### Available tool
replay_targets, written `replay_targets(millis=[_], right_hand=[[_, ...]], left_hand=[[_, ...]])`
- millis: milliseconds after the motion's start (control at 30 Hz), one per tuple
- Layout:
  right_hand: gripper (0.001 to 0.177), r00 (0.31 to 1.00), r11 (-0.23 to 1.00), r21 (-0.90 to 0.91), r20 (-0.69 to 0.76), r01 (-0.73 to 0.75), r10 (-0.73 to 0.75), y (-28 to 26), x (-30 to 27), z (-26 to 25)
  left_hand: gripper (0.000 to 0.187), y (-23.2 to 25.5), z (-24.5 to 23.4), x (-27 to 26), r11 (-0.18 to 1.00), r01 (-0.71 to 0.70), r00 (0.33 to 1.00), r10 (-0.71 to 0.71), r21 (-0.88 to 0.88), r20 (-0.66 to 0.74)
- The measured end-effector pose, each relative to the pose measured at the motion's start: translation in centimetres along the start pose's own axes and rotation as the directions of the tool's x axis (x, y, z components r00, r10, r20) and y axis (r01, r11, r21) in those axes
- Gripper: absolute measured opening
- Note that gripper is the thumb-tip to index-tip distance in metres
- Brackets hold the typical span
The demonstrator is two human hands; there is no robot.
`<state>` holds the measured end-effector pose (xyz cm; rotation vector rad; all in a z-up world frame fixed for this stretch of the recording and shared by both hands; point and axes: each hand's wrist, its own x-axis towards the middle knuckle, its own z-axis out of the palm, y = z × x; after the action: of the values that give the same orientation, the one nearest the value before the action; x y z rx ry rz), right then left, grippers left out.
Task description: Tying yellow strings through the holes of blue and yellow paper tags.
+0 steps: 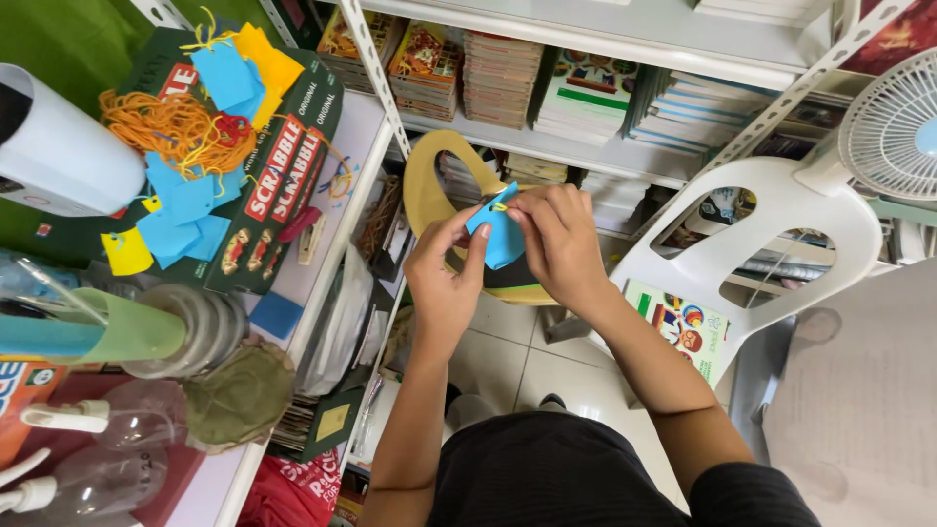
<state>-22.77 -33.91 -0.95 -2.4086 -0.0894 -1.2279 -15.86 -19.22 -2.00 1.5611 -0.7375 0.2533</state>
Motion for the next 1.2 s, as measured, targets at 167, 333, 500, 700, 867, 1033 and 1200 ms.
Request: replay_targets(millis=[167,333,500,700,867,1033,1200], right_hand=[[0.016,1.0,0.998,-0.059,0.005,0.007,-0.007,0.5,-0.7,-1.6],[0.023,0.995,0.993,-0.114,-0.091,0.036,-0.046,1.3,-1.4,-2.8],[0.026,0.976,0.976,-0.17,-0.149,0.133,-0.159,1.7,-1.8,-3.9],[0.026,0.971,0.976,-0.186,-0.187,0.114,-0.149,2.4,-2.6,-4.5],[0.027,0.974,0.974,-0.175,-0.149,0.143,-0.17,1.9,-2.5,-5.0],[0.026,0.981,0.979,-0.153,-0.118,0.136,-0.155,1.8,-2.6,-5.2],[0.024,0.987,0.984,-0.111,-0.059,0.142,-0.149,1.9,-2.7,-5.4]], left_hand=[[0.022,0.9,1.4,-0.6,1.0,0.001,1.0,-0.002,0.021,0.009],[0.022,1.8,2.8,-1.1,0.999,-0.011,1.0,0.01,0.03,0.029],[0.023,2.5,3.8,-1.6,0.999,-0.04,0.998,0.039,0.007,0.044],[0.024,3.1,4.5,-2.1,0.999,-0.049,0.997,0.05,-0.023,0.063],[0.022,3.8,4.4,-2.3,0.997,-0.039,0.996,0.044,-0.062,0.073],[0.023,3.9,4.3,-2.7,0.997,-0.038,0.997,0.042,-0.061,0.065],[0.023,4.4,3.8,-2.7,0.996,-0.059,0.993,0.065,-0.063,0.101]])
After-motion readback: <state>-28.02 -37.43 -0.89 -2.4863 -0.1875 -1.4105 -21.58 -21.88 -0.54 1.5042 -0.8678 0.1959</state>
